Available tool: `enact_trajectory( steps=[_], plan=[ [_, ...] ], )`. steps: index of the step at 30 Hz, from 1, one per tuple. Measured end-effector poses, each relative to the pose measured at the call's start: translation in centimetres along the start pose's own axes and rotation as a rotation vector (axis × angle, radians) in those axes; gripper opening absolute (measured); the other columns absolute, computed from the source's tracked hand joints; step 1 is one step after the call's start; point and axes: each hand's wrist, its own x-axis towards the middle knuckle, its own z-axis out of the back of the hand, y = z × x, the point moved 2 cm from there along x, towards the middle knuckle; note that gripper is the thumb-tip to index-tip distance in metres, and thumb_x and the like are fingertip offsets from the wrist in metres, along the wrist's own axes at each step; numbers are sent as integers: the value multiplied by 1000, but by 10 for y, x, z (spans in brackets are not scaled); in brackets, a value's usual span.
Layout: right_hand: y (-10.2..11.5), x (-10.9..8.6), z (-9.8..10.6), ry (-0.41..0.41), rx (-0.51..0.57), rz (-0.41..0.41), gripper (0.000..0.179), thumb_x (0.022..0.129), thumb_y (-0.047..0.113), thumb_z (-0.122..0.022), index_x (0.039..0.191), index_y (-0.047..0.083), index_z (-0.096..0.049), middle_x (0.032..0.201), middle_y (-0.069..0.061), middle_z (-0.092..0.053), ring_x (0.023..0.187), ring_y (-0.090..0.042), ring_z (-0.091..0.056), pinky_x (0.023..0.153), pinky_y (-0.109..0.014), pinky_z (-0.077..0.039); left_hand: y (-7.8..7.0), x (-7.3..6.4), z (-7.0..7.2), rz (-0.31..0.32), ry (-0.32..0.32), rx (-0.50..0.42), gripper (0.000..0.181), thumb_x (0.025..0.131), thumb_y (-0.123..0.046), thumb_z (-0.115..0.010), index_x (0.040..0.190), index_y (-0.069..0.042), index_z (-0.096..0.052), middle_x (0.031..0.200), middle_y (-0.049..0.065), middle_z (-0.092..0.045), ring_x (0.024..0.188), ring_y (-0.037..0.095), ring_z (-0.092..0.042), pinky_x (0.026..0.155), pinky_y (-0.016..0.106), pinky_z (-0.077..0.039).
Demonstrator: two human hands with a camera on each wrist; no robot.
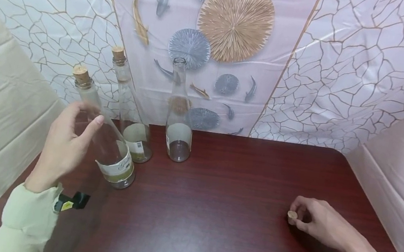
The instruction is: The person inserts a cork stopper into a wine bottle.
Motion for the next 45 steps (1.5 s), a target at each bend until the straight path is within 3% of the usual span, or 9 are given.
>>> enact_trajectory(
  steps=[6,10,13,16,19,23,28,37,45],
  plan=[
    [0,-3,0,-29,-8,23,26,76,15,-77,80,27,-55,67,22,-56,64,5,-52,61,-18,-41,-28,-5,6,-174,-319,-145,57,84,-24,-61,135,-14,-39,128,-10,-37,118,11,-42,100,21,-34],
    [0,-4,0,-28,7,23,26,76,14,-77,80,27,-55,69,21,-58,67,6,-53,63,-20,-43,-60,-8,6,-359,-588,-175,53,72,-33,-55,115,-1,-53,126,3,-42,121,22,-39,103,32,-29],
    [-2,-6,1,-30,8,1,26,76,15,-78,80,28,-56,70,21,-59,68,6,-54,65,-21,-45,-77,-12,-4,-491,-678,-202,45,72,-30,-53,99,4,-60,117,16,-53,116,31,-43,102,38,-28],
    [-4,-9,1,-32,13,-9,26,75,17,-79,80,28,-56,73,21,-62,70,6,-56,66,-21,-45,-85,-16,-21,-589,-604,-222,35,75,-21,-52,96,5,-62,112,23,-57,110,37,-47,101,40,-32],
    [-6,-12,1,-22,34,-1,25,76,18,-79,83,27,-57,77,21,-66,72,6,-57,66,-22,-46,-87,-15,-40,-614,-432,-212,32,80,-15,-51,101,6,-62,114,23,-59,108,38,-48,97,39,-34],
    [-8,-14,0,-32,43,20,23,77,18,-79,87,28,-60,78,21,-67,74,6,-59,67,-22,-47,-86,-3,-71,-536,-234,-111,37,85,-14,-53,117,4,-56,124,18,-55,113,33,-47,98,39,-35],
    [-8,-14,-1,-79,19,55,21,77,20,-80,84,31,-63,77,22,-66,73,6,-59,66,-21,-47,-82,23,-112,-341,-49,-19,56,88,-22,-61,136,-3,-40,134,15,-44,124,28,-40,106,41,-35],
    [-9,-10,-10,-315,-186,198,34,62,21,-88,78,35,-61,88,17,-59,85,-6,-55,79,-14,-37,-68,61,-154,-74,19,-27,69,89,-41,-62,141,-7,-33,137,13,-42,120,28,-40,103,40,-36],
    [-5,-10,-11,-282,-129,152,31,68,23,-86,77,35,-59,107,-2,-64,106,-26,-56,95,0,-19,-57,77,-159,-64,41,-74,43,94,-40,-58,120,-6,-55,138,14,-43,127,29,-40,107,41,-34]
  ],
)
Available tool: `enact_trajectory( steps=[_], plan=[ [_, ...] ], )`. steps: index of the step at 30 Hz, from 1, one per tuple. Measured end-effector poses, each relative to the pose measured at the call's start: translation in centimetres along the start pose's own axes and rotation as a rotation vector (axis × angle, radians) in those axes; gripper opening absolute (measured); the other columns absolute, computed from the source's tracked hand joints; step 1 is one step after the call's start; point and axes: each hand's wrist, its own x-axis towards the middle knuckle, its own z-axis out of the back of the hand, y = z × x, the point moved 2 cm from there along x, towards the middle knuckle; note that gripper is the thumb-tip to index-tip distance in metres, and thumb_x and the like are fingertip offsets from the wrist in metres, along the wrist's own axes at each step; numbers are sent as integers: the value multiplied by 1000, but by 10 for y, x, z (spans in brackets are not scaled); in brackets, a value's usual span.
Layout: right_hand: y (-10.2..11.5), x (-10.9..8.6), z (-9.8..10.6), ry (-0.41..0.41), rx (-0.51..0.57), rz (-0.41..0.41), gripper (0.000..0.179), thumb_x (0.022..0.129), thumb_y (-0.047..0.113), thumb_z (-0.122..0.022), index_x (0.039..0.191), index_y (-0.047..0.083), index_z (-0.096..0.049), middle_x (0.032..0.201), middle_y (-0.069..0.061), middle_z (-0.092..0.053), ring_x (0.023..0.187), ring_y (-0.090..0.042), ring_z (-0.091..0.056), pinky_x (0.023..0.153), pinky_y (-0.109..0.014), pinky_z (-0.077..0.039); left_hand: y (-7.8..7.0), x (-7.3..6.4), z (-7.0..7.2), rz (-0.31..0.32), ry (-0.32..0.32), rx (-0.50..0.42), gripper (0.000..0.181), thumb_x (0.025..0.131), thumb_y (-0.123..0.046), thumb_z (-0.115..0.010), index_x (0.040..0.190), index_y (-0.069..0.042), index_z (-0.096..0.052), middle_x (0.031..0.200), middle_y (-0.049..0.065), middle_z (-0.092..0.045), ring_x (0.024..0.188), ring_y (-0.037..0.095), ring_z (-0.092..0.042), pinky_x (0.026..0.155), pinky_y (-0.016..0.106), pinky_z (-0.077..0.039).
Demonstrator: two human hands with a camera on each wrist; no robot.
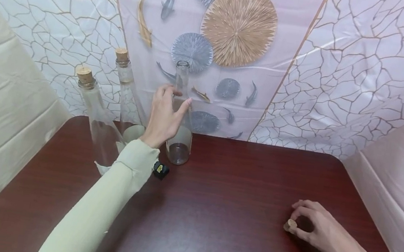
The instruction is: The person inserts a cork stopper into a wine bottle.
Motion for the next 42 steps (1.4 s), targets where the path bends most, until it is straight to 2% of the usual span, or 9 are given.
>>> enact_trajectory(
  steps=[3,7,10,22,25,30,32,36,42],
  plan=[
    [1,0,2,10,7,-35,30,70,26,-85,77,36,-58,111,-3,-63,112,-28,-54,95,1,-16,0,0,1,-9,21,-19,39,95,-39,-55,119,-7,-54,137,14,-45,128,29,-41,108,41,-34],
    [3,2,3,26,-10,-41,28,72,33,-84,77,38,-57,113,-1,-62,110,-24,-55,90,-10,-29,-3,-1,4,-5,31,-34,37,96,-37,-55,117,-8,-54,134,13,-44,124,28,-42,105,41,-36],
    [4,3,3,35,-21,-31,28,72,35,-83,77,40,-56,114,0,-62,108,-21,-56,87,-16,-33,-5,-2,4,-4,29,-36,34,95,-36,-56,115,-9,-55,131,12,-44,122,26,-42,104,40,-37],
    [9,13,11,24,-19,32,32,70,21,-84,79,38,-59,116,-1,-62,117,-28,-53,95,-12,-26,-10,-12,11,-103,30,-28,29,94,-36,-57,109,-11,-57,131,8,-44,123,24,-40,104,42,-34],
    [11,15,15,31,-16,33,32,70,22,-84,79,40,-59,117,1,-61,118,-28,-52,95,-17,-28,-12,-15,13,-111,44,-23,30,94,-37,-56,109,-11,-58,134,8,-44,126,24,-39,106,43,-33],
    [16,21,21,45,-13,45,32,71,23,-83,79,41,-59,118,0,-60,118,-27,-51,91,-37,-39,-20,-22,18,-125,64,-29,29,94,-37,-56,108,-13,-58,134,7,-44,127,23,-38,108,45,-29],
    [18,25,24,42,-14,57,32,71,22,-83,79,40,-59,117,-1,-61,117,-27,-51,87,-46,-41,-24,-25,20,-144,67,-37,28,94,-36,-57,107,-12,-59,132,7,-46,124,23,-39,106,46,-29],
    [22,33,30,51,-3,73,31,71,21,-83,79,40,-59,118,-1,-60,117,-29,-51,87,-50,-42,-34,-33,23,-199,76,-51,28,93,-34,-58,106,-9,-60,128,8,-49,119,25,-41,101,46,-32],
    [31,45,37,69,-18,105,32,72,24,-83,79,42,-58,121,2,-59,120,-27,-50,92,-43,-39,-45,-47,23,-279,108,-44,26,94,-33,-59,104,-9,-60,130,9,-49,117,26,-42,101,46,-32]
  ],
)
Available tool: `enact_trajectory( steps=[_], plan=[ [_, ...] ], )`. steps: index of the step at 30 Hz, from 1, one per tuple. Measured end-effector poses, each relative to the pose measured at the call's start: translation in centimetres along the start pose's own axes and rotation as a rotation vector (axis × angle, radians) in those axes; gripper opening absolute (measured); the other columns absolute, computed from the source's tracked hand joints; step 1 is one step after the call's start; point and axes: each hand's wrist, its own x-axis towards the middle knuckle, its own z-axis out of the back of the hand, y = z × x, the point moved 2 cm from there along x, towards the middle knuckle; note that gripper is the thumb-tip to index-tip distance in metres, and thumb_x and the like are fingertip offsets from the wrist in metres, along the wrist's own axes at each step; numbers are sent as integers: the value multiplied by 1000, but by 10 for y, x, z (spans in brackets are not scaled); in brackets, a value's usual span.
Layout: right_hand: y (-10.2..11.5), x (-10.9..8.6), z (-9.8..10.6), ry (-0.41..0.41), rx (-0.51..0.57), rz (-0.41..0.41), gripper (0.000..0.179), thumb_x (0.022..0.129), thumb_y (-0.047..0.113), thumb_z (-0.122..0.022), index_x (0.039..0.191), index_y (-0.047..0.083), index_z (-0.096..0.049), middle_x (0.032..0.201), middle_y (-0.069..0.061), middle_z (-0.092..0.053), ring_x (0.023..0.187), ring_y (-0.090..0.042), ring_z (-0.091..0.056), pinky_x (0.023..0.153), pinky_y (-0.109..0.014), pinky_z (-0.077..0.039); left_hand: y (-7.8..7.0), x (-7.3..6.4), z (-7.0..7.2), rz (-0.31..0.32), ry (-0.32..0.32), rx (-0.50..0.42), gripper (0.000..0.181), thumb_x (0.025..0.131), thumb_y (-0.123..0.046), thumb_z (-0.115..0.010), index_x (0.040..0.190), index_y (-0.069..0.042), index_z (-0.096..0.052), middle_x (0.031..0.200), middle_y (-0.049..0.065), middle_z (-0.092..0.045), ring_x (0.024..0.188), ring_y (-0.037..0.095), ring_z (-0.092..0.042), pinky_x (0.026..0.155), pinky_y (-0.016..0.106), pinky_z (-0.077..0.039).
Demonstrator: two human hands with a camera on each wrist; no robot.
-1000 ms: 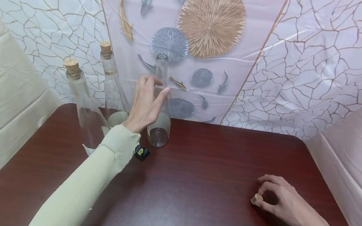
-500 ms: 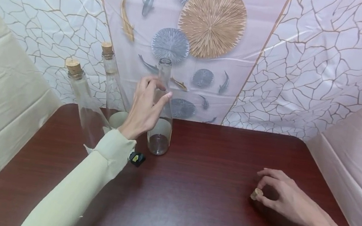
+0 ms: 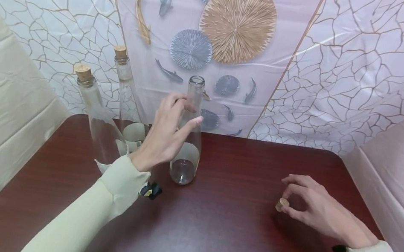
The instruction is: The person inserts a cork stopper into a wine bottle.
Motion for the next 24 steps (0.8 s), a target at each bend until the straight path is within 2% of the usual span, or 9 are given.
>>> enact_trajectory(
  steps=[3,5,12,24],
  plan=[
    [5,4,7,2,-15,10,31,72,24,-82,79,43,-58,122,3,-58,121,-25,-50,93,-34,-37,-7,-6,-3,-32,14,-7,24,93,-32,-59,105,-10,-59,131,9,-48,114,24,-42,99,44,-32],
    [8,7,11,4,-21,15,31,73,24,-82,79,43,-58,123,3,-57,122,-25,-49,94,-33,-36,-11,-10,-6,-38,25,-12,24,93,-32,-60,105,-12,-59,132,8,-47,114,23,-42,98,43,-31],
    [21,19,29,17,-7,38,33,72,20,-81,80,43,-58,125,2,-56,125,-26,-46,96,-46,-36,-28,-22,-13,-34,63,-21,21,94,-36,-58,104,-18,-59,137,4,-45,122,20,-40,100,43,-31],
    [53,46,71,-23,-58,134,28,74,26,-80,82,41,-58,131,2,-52,126,-22,-46,99,-45,-33,-51,-33,-21,-100,74,-34,23,94,-39,-58,103,-18,-59,135,3,-46,125,19,-38,104,44,-28]
  ],
)
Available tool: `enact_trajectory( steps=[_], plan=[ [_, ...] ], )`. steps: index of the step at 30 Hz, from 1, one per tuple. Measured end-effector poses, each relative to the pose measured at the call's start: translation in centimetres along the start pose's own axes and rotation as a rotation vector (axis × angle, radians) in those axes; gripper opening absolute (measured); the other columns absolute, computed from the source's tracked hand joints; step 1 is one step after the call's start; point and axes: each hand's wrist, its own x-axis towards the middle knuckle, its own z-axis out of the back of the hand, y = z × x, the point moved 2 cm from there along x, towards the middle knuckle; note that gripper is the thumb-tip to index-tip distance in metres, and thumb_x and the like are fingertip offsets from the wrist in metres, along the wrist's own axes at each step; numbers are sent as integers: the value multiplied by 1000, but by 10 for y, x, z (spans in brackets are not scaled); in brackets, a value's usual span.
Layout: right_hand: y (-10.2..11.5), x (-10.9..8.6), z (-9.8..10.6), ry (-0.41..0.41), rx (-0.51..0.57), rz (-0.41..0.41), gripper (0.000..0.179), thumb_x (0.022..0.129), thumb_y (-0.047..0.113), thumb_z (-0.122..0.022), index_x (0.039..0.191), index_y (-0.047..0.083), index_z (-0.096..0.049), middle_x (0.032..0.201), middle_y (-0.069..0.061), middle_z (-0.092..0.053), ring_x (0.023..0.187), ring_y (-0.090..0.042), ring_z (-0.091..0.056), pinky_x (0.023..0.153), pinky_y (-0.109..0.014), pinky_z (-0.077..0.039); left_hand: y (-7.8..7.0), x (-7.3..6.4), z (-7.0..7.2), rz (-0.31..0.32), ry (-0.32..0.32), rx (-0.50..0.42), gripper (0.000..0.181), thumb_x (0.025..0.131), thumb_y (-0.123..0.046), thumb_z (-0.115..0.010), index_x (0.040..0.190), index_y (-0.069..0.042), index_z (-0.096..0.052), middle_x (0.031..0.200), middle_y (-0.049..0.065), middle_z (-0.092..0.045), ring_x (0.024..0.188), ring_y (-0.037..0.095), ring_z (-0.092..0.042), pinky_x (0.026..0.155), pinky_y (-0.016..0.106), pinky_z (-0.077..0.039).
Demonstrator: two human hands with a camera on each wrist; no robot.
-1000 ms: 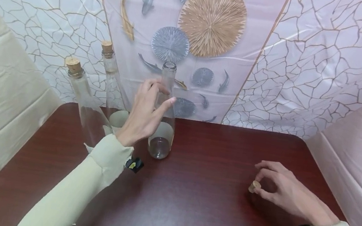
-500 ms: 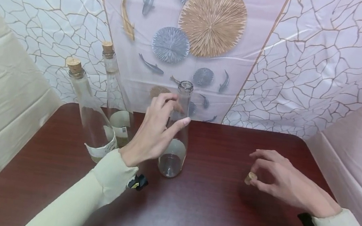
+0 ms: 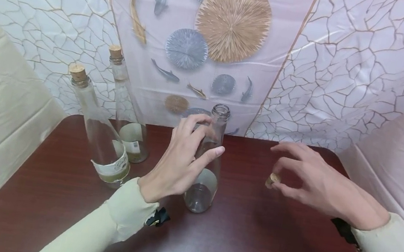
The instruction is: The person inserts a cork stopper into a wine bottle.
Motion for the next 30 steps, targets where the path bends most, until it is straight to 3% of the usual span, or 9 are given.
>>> enact_trajectory(
  steps=[8,13,17,25,30],
  plan=[
    [14,21,27,-21,-20,75,29,75,21,-80,85,37,-58,133,0,-53,123,-23,-50,99,-41,-37,-2,-2,1,8,37,-12,22,95,-39,-56,105,-20,-59,138,1,-44,130,17,-38,108,45,-27],
    [23,35,42,-14,-5,110,26,78,20,-78,89,36,-60,133,2,-54,119,-21,-55,98,-35,-39,-2,-4,5,41,61,22,24,95,-41,-55,107,-21,-58,139,1,-45,132,14,-39,111,45,-26],
    [30,47,55,2,1,113,25,80,21,-77,91,35,-60,132,2,-54,119,-20,-56,97,-38,-42,-1,-6,6,34,65,67,29,96,-44,-53,109,-19,-58,139,2,-47,131,15,-40,112,43,-29],
    [42,73,82,26,12,110,16,84,25,-74,92,28,-60,133,2,-54,120,-23,-55,99,-47,-43,0,-5,5,-21,75,135,33,98,-46,-47,113,-17,-54,125,-1,-56,128,16,-45,113,40,-30],
    [47,86,99,-6,-16,126,16,83,22,-74,92,24,-61,129,4,-56,117,-19,-57,96,-41,-44,-2,-3,3,-39,73,139,31,98,-46,-47,111,-18,-53,113,-6,-56,114,15,-49,108,37,-34]
  ],
)
